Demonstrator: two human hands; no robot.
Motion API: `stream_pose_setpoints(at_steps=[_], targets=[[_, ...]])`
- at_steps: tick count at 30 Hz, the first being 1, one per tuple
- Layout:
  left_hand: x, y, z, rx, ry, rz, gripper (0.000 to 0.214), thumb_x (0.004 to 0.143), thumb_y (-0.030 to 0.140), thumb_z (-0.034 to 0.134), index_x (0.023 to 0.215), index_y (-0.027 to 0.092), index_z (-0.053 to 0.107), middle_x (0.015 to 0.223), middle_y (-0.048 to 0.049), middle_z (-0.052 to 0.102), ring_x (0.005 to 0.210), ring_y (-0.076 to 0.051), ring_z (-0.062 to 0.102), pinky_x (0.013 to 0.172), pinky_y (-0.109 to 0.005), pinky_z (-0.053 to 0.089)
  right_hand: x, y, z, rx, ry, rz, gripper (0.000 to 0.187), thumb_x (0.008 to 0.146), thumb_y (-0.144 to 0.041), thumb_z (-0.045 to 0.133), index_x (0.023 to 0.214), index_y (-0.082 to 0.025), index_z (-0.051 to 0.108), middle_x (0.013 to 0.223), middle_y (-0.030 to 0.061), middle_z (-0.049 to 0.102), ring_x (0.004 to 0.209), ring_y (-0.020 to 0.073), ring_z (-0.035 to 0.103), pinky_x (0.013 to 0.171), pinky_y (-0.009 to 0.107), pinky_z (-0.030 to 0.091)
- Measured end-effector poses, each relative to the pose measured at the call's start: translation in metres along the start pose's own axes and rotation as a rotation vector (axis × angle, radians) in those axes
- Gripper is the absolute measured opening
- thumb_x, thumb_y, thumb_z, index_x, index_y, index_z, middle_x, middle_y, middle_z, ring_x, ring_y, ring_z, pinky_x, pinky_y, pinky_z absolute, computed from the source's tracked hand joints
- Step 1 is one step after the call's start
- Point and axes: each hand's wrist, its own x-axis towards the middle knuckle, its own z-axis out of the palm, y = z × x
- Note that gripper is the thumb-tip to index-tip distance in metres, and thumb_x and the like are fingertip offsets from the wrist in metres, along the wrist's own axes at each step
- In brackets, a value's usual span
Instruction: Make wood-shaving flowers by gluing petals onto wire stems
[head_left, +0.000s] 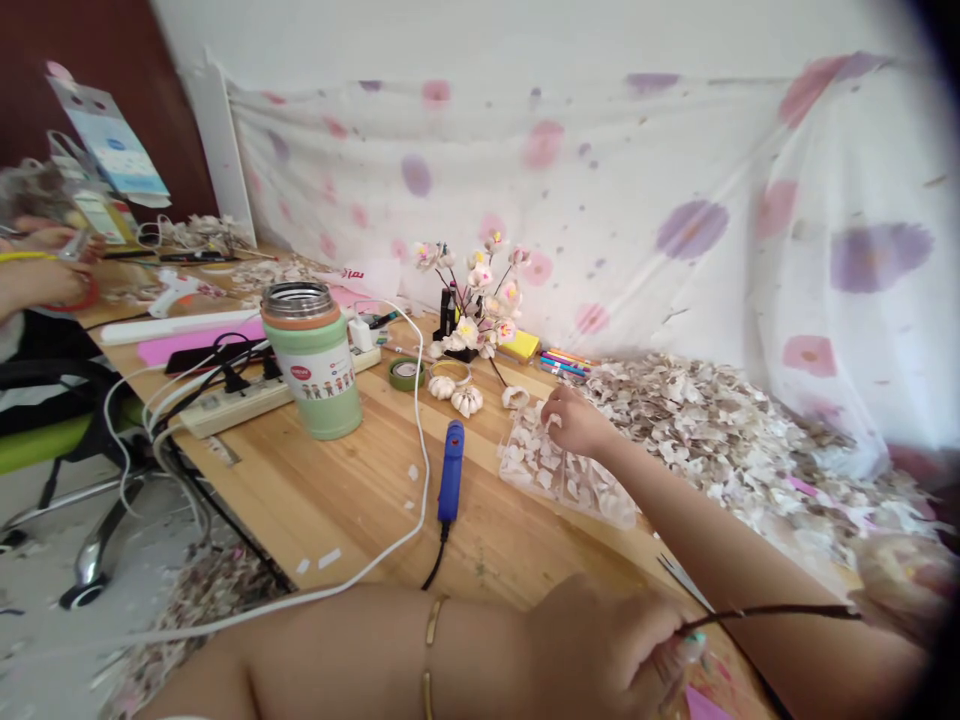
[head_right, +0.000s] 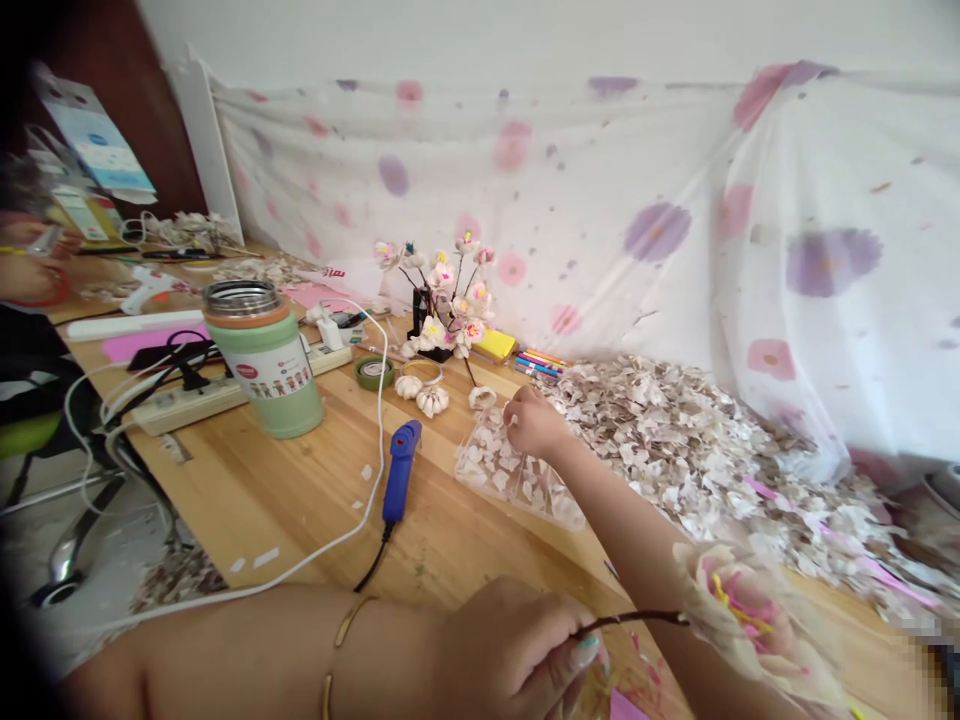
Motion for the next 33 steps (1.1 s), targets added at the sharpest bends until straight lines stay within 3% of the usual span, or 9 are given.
stream_pose_setpoints(at_steps=[8,14,23,29,33], targets=[[0.000,0.003,-0.002,-0.018,0.007,-0.003,0.027,0.093,0.033,0.031,0.076,0.022,0.048,0.052,0.0019,0.054,0.046,-0.012,0.055,0.051,-0.020,0.041,0.006,0.001,0.009,0.006,-0.046,-0.018,0.030,0.076,-0.011,0.062,0.103,-0.020,0.071,0.110,0.0115,0.054,0.105,0.0244,0.051,0.091,0.032,0.040],[0.001,0.004,-0.003,-0.004,0.000,0.001,0.029,0.093,0.033,0.030,0.071,0.021,0.045,0.050,0.0022,0.054,0.044,-0.011,0.054,0.049,-0.020,0.041,0.010,-0.003,0.006,0.050,-0.023,-0.015,0.019,0.077,-0.010,0.063,0.091,-0.017,0.073,0.107,0.0128,0.055,0.104,0.0262,0.050,0.090,0.034,0.040],[-0.001,0.006,-0.005,-0.005,0.008,0.008,0.030,0.094,0.035,0.027,0.092,0.020,0.053,0.056,0.0001,0.059,0.047,-0.013,0.056,0.050,-0.022,0.042,0.003,-0.003,-0.005,0.357,0.043,0.067,0.011,0.076,-0.014,0.064,0.081,-0.014,0.074,0.093,0.0094,0.062,0.087,0.0191,0.056,0.084,0.029,0.042],[-0.003,0.002,-0.001,-0.278,0.059,-0.133,0.039,0.098,0.044,0.023,0.082,0.018,0.048,0.053,0.0029,0.051,0.043,-0.008,0.051,0.050,-0.019,0.041,-0.024,0.001,-0.014,0.676,0.040,0.298,0.024,0.075,-0.035,0.063,0.085,-0.015,0.072,0.075,0.0047,0.066,0.064,0.0147,0.055,0.060,0.026,0.043],[-0.001,-0.005,0.001,-0.521,0.141,-0.232,0.045,0.095,0.056,0.021,0.076,0.020,0.038,0.054,0.0041,0.046,0.038,-0.007,0.044,0.039,-0.018,0.036,-0.057,0.000,-0.025,0.878,0.041,0.378,0.029,0.073,-0.040,0.064,0.086,-0.015,0.070,0.079,0.0049,0.067,0.067,0.0133,0.055,0.059,0.024,0.043]])
